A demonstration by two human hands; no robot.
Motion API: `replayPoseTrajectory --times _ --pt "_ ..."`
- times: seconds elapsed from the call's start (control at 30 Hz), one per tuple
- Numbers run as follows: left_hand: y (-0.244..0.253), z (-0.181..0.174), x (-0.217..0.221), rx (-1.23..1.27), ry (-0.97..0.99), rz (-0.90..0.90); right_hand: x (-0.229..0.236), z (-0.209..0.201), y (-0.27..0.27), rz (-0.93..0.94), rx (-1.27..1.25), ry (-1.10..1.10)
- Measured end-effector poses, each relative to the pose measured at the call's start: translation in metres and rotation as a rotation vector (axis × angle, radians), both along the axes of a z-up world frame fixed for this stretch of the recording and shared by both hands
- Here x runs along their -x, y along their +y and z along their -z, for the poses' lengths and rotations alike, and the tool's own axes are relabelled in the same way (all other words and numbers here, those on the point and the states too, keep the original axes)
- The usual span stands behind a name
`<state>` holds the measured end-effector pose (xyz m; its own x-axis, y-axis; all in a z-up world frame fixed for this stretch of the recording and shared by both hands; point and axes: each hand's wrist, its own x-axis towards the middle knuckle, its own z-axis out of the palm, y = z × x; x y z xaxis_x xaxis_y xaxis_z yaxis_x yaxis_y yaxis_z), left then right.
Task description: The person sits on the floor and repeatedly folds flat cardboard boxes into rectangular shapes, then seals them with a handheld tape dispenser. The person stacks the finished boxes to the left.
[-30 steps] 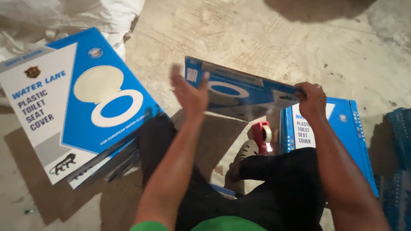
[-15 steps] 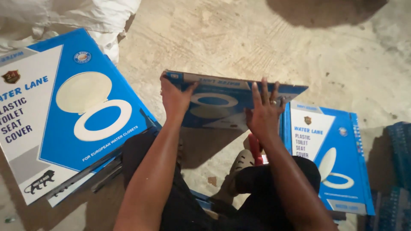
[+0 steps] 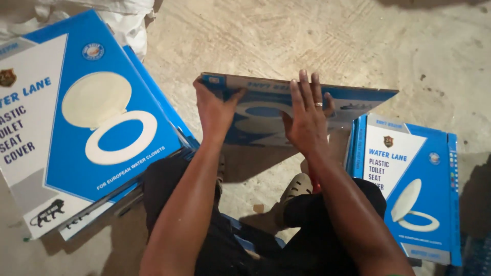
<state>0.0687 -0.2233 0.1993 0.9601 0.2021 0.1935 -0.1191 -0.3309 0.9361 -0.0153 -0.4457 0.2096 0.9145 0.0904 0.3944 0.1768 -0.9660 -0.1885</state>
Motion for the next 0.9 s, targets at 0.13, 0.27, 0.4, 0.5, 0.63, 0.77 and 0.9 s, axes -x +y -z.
replayPoseTrajectory --times 0.13,0.27,0.4,0.5,0.63,0.77,0.9 --pt "0.000 -0.003 -0.002 -0.052 -0.002 -0.018 -0.004 0.002 0.002 -0.019 0.019 -0.014" --pt "0.003 -0.005 0.000 -0.054 0.052 0.002 0.000 0.003 0.002 -0.008 -0.034 -0.023" --pt "0.002 -0.011 0.001 -0.063 0.060 -0.002 0.001 0.001 -0.002 -0.025 -0.030 -0.025" --pt "0.003 -0.014 0.002 -0.066 0.081 0.002 0.002 0.002 -0.002 -0.031 -0.038 -0.046" --pt "0.005 -0.016 0.007 -0.089 0.076 0.012 0.006 0.008 0.000 -0.029 -0.035 -0.054" --pt "0.004 -0.018 0.006 -0.050 0.133 0.018 0.005 0.012 0.001 -0.007 0.053 -0.129" --pt "0.006 -0.012 0.007 -0.092 0.088 0.019 0.012 0.016 0.011 0.067 0.159 -0.216"
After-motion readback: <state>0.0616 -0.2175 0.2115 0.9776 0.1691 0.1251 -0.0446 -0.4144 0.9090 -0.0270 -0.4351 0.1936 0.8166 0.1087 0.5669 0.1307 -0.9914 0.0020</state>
